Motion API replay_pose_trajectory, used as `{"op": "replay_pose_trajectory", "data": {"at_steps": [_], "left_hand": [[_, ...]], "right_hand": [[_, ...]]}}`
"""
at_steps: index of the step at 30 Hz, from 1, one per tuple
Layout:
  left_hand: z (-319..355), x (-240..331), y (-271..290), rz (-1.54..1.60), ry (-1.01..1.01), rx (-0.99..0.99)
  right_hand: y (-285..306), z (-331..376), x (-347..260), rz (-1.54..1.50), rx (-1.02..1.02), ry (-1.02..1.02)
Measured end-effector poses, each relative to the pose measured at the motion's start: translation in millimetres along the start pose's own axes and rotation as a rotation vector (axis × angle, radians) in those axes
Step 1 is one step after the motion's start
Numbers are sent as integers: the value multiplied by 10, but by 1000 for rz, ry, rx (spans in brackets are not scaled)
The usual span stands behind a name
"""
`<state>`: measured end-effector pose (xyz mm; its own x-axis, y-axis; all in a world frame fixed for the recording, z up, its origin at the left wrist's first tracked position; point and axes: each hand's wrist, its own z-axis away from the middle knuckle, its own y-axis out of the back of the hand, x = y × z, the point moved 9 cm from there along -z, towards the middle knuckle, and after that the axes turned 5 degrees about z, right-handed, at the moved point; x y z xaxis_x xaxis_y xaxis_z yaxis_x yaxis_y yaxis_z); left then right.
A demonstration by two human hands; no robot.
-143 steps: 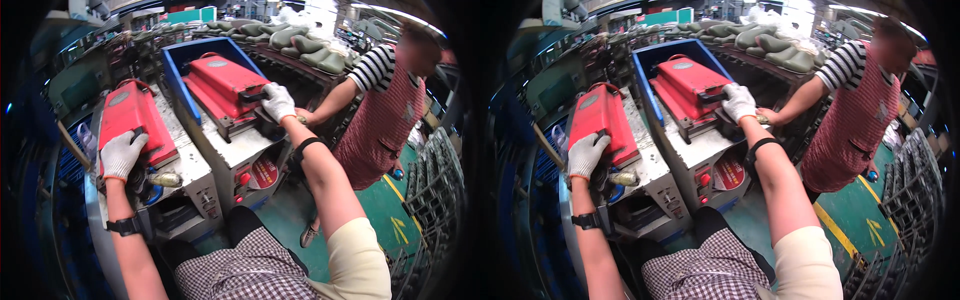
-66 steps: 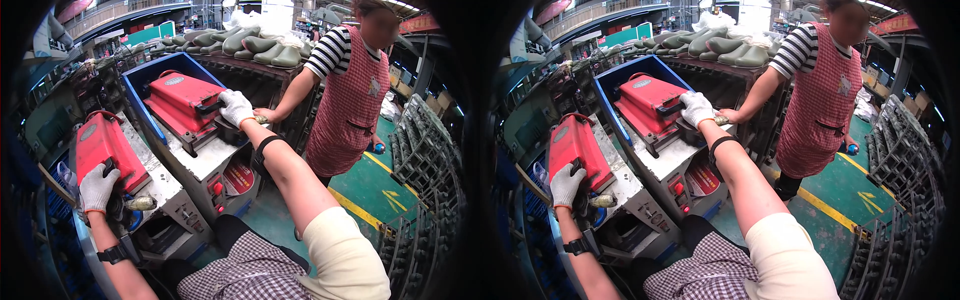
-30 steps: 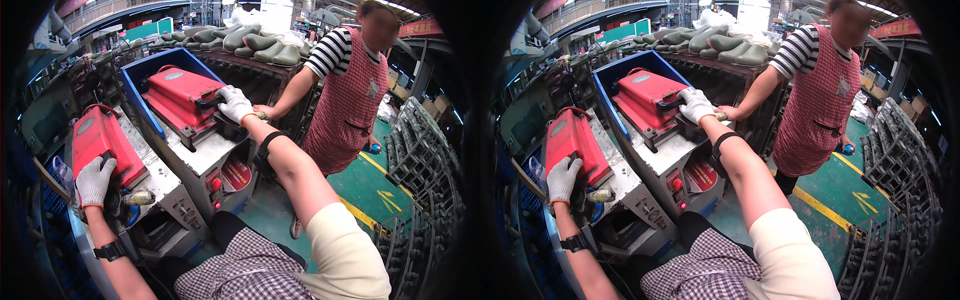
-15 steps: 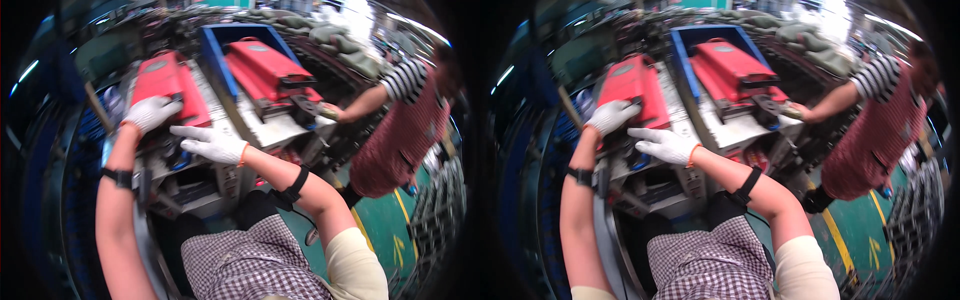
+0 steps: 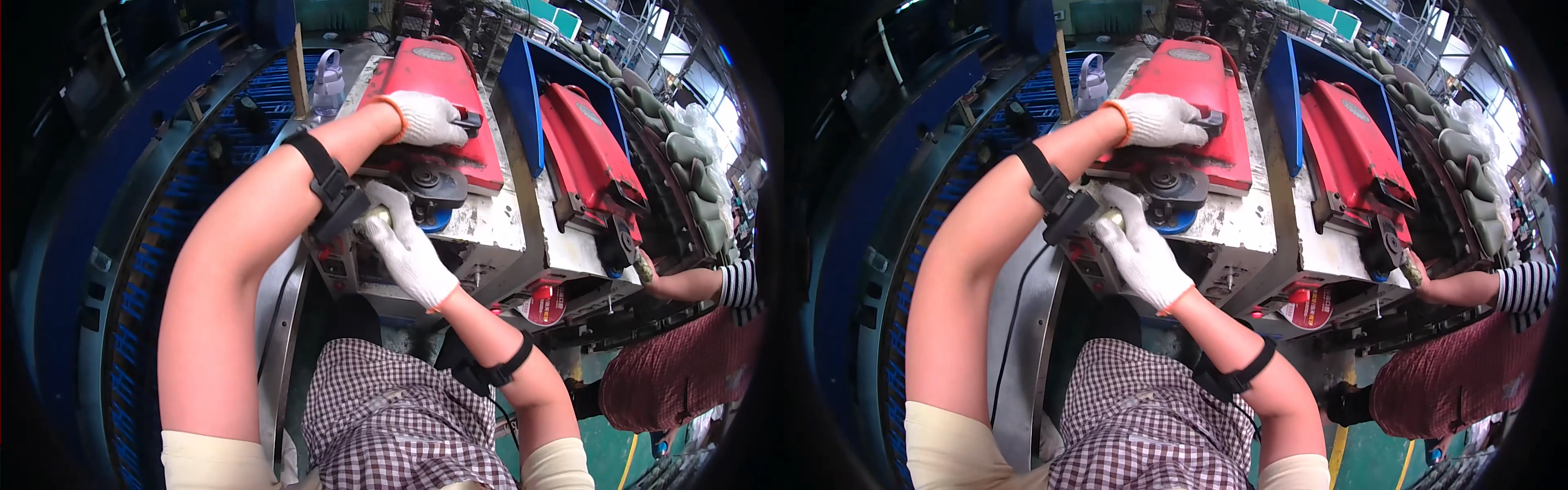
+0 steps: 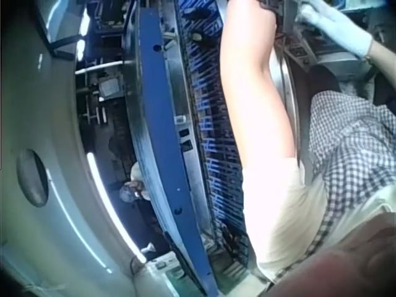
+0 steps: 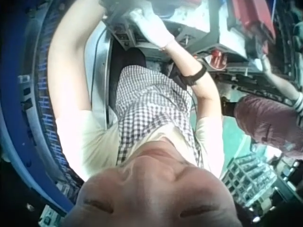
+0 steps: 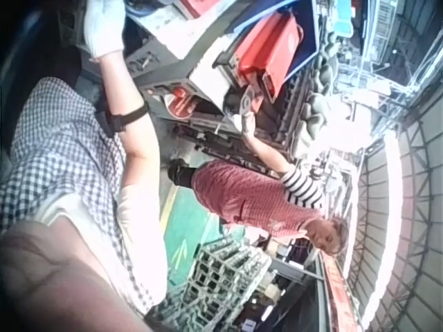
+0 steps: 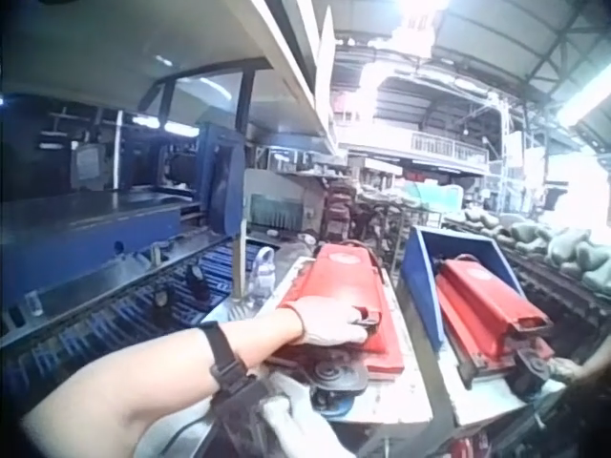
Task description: Pressing the sole of a shoe using a specialized machine in a factory.
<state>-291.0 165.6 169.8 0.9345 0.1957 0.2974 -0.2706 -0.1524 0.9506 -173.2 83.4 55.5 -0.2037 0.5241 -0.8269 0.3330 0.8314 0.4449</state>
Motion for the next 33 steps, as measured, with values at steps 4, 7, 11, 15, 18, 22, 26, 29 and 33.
{"op": "replay_pose_trajectory", "data": {"at_steps": [4, 7, 11, 15, 18, 22, 26, 29, 33], "left_hand": [[7, 102, 258, -48, -15, 45], [-83, 66, 606, -120, -30, 209], [-114, 172, 1241, -104, -15, 380], [79, 342, 1808, -313, -238, 887], [176, 270, 1881, -417, -378, 1041], [231, 402, 1964, -310, -207, 765], [344, 16, 1880, -619, -363, 1196], [289, 61, 1884, -561, -349, 1111], [655, 178, 1780, -625, -411, 1118]], "right_hand": [[152, 34, -27, -120, -179, -181], [497, 116, -193, 77, -136, 28], [1113, 29, -270, 303, 68, 145], [1646, -649, 111, 489, 169, 12], [1626, -1316, 642, 262, -23, -314], [1548, -1980, 1021, 677, -71, -390], [1004, -2200, 1079, 875, -164, -423], [1322, -2191, 1238, 651, -66, -354], [1773, -1636, 906, -67, 115, -433]]}}
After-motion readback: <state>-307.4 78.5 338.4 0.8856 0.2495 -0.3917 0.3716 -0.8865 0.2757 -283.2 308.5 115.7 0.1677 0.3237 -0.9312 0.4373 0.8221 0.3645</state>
